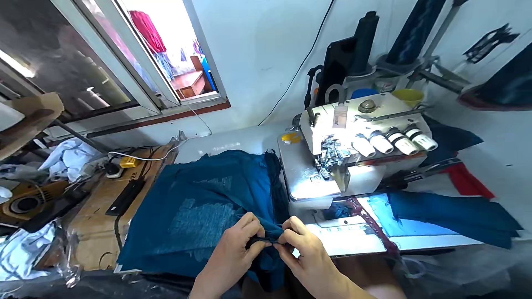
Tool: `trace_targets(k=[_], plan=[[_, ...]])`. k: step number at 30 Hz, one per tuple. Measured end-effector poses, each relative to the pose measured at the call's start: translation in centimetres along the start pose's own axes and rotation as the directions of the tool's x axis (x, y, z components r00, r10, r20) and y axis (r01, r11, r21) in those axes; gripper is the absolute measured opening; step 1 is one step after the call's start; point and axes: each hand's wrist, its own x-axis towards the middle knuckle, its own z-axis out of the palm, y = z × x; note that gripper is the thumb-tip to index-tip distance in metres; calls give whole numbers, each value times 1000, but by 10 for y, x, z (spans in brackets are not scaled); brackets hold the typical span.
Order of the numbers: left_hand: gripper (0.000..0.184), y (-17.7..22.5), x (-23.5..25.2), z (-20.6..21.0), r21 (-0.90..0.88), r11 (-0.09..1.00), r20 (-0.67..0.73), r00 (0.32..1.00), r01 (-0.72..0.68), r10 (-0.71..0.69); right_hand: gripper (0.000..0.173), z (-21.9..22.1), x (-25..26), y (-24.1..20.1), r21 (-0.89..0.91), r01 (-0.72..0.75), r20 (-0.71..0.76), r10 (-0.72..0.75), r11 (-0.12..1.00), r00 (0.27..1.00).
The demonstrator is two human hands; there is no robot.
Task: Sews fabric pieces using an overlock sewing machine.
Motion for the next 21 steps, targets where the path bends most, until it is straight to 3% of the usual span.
trace_targets(k=[4,8,10,14,17,21], plan=[[21,6,-2,3,103,994,-188,982,27,-7,10,6,3,1,-24,95,-77,-96,995,992],[15,11,-3,5,146,988,-270,963,54,-13,10,13,7,1,-56,140,-155,-147,989,977],[14,12,-1,4,87,994,-278,960,70,-43,11,17,10,5,-130,172,-178,-194,976,965],[15,9,29,-2,40,998,-164,985,57,-49,14,24,18,23,-325,242,-232,-325,914,917],[14,9,75,6,116,993,-94,996,10,1,21,17,25,29,-433,152,-331,-314,888,890],[6,13,132,33,78,992,-68,993,-95,100,29,-13,33,30,-526,-95,-417,-159,845,895]])
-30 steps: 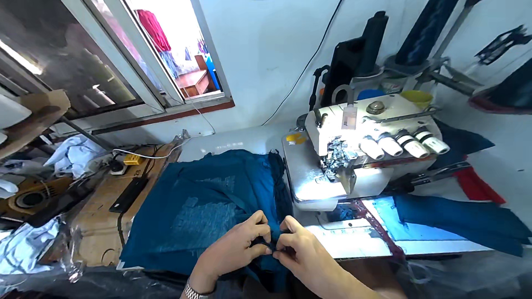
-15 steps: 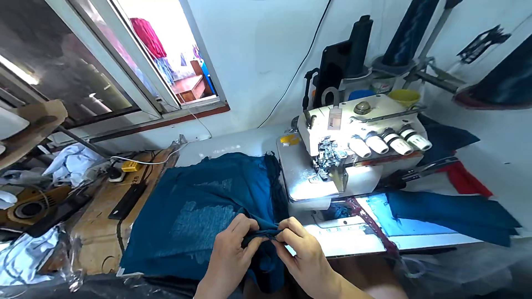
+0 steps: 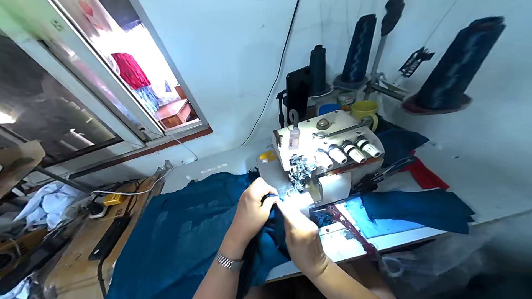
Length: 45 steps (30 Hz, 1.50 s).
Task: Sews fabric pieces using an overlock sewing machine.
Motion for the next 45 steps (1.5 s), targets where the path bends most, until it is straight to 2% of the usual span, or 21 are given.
trace_targets(k=[2,5,9,13,18,27,37,45], plan=[[4,2,16,15,-28,999,53,998,19,-17,34,-12,4,9,-93,-27,45,32,995,998],[11,15,24,25,-24,979,103,974,203,-200,41,-34,7,13,-219,-29,110,54,975,992],[32,38,21,40,26,926,8,926,377,-377,43,-60,11,12,-287,-22,199,82,958,977],[43,45,22,51,-81,904,-48,904,420,-425,47,-70,18,9,-316,-41,231,119,948,966],[34,44,26,62,-67,909,-152,897,410,-416,47,-64,27,11,-352,-61,231,150,934,961],[39,28,43,61,-24,913,-124,905,408,-408,46,-51,29,20,-337,-77,166,140,938,976],[24,16,49,59,36,929,-131,923,369,-362,41,-47,33,22,-343,-56,150,114,938,982],[26,17,50,58,26,927,-145,919,374,-366,40,-45,32,22,-359,-47,135,102,932,986]])
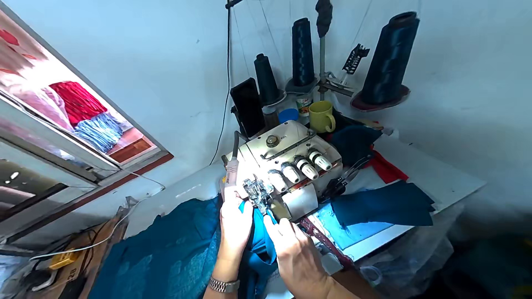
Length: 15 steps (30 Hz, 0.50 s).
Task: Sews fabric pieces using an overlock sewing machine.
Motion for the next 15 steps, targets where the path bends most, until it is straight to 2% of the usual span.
trace_targets(k=[4,6,9,11,13,14,15], plan=[[33,-5,4,-1,-85,996,-21,1000,-20,18,43,3,-1,3,46,15,-4,-15,999,1000],[27,-5,1,-9,-214,976,-21,999,44,-50,45,2,-1,5,84,11,-1,-11,996,1000],[31,12,-19,-37,-404,904,19,989,140,-144,39,-14,2,6,267,-123,101,99,956,990],[35,28,-41,-52,-527,831,48,982,180,-182,31,-27,-2,8,512,-200,198,112,835,974],[39,41,-63,-61,-600,766,83,971,230,-226,37,-40,-11,10,770,-298,351,16,564,936],[40,42,-72,-64,-615,751,101,968,241,-228,34,-46,-16,9,815,-320,391,-51,483,919],[38,40,-81,-65,-614,749,121,967,250,-223,30,-52,-22,7,823,-291,390,-113,487,914]])
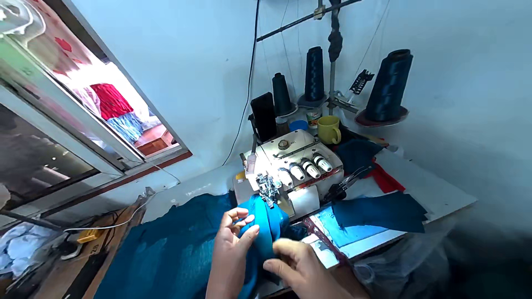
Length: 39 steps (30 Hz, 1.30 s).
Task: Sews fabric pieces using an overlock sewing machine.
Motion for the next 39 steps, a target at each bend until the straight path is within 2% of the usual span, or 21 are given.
trace_targets(k=[2,4,5,6,8,10,11,12,13,15,16,17,19,21,23,26,28,30,33,37,39], plan=[[28,-11,-10,-7,79,996,73,997,28,-34,26,2,-16,-17,-137,88,98,-75,987,992],[20,-26,-11,-10,112,990,181,978,84,-104,23,7,-30,-37,-289,138,213,-77,947,974],[26,-29,-9,-11,29,990,250,958,135,-138,21,10,-34,-44,-376,154,257,-57,914,965],[29,-28,-5,-12,-132,973,338,931,191,-137,18,14,-33,-47,-455,156,262,-35,877,964],[23,-20,5,-19,-550,809,444,893,207,74,12,19,-14,-36,-552,137,122,-83,823,989],[30,-7,16,-24,-773,634,305,882,8,360,25,13,26,-15,-566,107,-30,-150,818,988],[33,0,20,-27,-807,579,184,880,-119,438,29,3,45,-7,-501,65,-24,-89,863,996],[35,6,24,-32,-771,586,71,880,-250,469,29,-6,61,-1,-403,10,7,-7,915,1000],[36,7,26,-37,-652,658,-24,878,-377,478,26,-11,72,5,-309,-33,24,43,951,999],[43,-2,33,-43,-270,796,-136,840,-542,525,20,-13,83,15,-215,-74,12,78,974,997],[47,-8,36,-45,-93,810,-152,812,-579,563,21,-12,84,17,-213,-76,-5,76,974,997],[49,-15,38,-44,4,805,-171,793,-593,585,22,-11,83,18,-228,-78,-14,77,971,997],[44,-25,39,-39,58,822,-278,781,-567,559,23,-10,80,18,-265,-92,-30,87,960,996],[37,-28,35,-35,3,838,-387,772,-546,504,22,-8,78,18,-266,-104,-51,94,958,994],[31,-23,21,-32,-103,832,-407,786,-545,465,21,-9,70,15,-225,-88,-6,88,970,996],[28,-20,-10,-29,-265,789,-155,832,-555,533,23,-9,35,5,-69,168,103,-160,983,982],[37,-31,-17,-30,-332,795,22,838,-508,545,25,-8,4,-3,-67,250,64,-246,966,967],[43,-52,-15,-29,-399,824,78,881,-402,467,25,-10,-24,-6,-137,159,6,-159,978,987],[32,-75,-13,-12,-561,780,56,928,-277,369,21,-13,-47,3,-167,8,-41,-15,986,999],[22,-79,-21,12,-612,756,-38,963,-234,268,10,-13,-62,5,-156,-72,-52,65,985,997],[24,-77,-27,19,-601,767,-74,971,-224,226,12,-13,-67,6,-127,-82,-52,75,988,996]])
